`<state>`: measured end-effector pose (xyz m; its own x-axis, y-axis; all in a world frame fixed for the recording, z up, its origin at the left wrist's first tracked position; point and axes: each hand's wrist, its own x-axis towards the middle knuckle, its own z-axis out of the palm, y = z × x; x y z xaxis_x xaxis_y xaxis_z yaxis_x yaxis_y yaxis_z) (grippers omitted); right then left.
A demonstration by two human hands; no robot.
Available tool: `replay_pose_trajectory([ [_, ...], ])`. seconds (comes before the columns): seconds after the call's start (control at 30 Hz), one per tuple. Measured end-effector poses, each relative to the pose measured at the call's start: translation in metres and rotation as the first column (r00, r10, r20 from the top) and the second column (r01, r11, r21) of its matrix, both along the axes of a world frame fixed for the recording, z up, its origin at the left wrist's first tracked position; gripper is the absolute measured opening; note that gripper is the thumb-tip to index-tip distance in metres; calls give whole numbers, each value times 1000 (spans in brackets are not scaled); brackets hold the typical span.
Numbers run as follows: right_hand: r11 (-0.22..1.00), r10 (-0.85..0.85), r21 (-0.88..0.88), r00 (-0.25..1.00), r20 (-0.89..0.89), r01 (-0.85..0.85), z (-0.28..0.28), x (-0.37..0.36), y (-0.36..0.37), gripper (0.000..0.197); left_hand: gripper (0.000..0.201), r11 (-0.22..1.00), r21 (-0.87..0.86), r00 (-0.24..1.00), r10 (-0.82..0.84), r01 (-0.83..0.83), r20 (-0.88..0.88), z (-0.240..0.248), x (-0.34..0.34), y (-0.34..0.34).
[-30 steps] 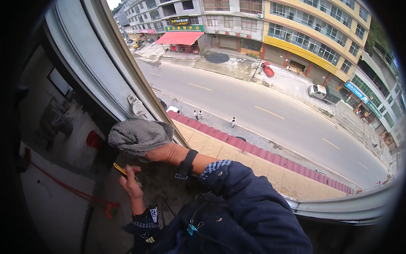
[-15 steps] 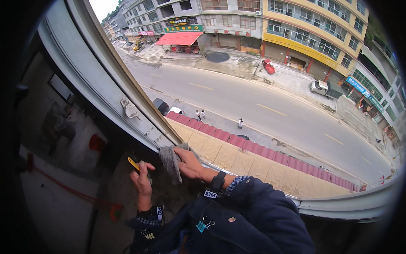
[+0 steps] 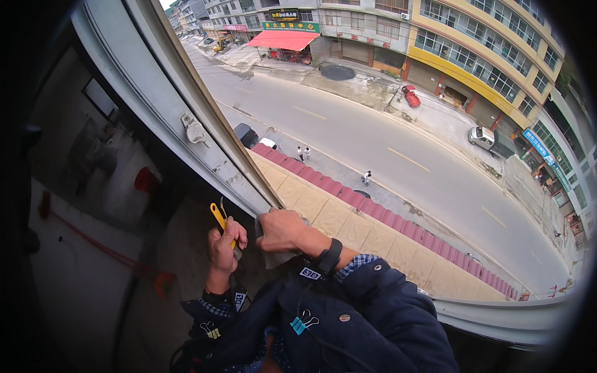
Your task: The person cleans a window and its frame using a cloth and a scraper. They wipe the frame and glass, then scrape along the edges and corners, and finally wipe the glass again.
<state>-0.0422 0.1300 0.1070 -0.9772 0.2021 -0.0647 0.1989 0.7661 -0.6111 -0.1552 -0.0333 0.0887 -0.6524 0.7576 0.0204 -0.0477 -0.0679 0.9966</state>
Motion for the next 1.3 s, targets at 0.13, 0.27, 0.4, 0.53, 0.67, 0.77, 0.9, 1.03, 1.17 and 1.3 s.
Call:
replay_pose_trajectory([
  [0.13,995,-3,-104,1000,28,6,3,-6,-1,44,46,998,37,996,-56,53,76,-7,2,-4],
  [0.27,984,-97,-156,992,-80,84,-3,-13,-4,47,46,962,247,925,-194,115,327,-11,3,-11],
  [0.4,967,-160,-225,973,-168,120,-1,-15,-1,54,42,971,205,893,-196,120,406,-12,6,-12],
  [0.53,942,-196,-317,948,-252,110,6,-11,1,51,40,985,53,972,-171,165,163,-13,7,-8],
  [0.67,929,-208,-353,944,-258,108,7,-8,2,42,36,987,-62,988,-152,150,-22,-14,9,-5],
  [0.77,915,-195,-400,926,-324,53,7,-6,4,41,31,993,-3,943,-110,117,314,-11,13,-3],
  [0.9,885,-95,-461,948,-303,-59,3,-5,5,39,26,966,-130,970,-208,224,130,-9,14,1],
  [1.03,826,-103,-559,954,-281,-75,2,-4,5,36,25,968,-40,927,-224,247,301,-7,17,2],
  [1.17,751,-159,-658,956,-247,-45,2,-2,3,36,25,969,13,907,-237,248,348,-4,18,0],
  [1.3,528,-157,-848,974,-160,-54,-1,-3,2,35,29,955,155,824,-297,253,482,-4,17,-3],
])
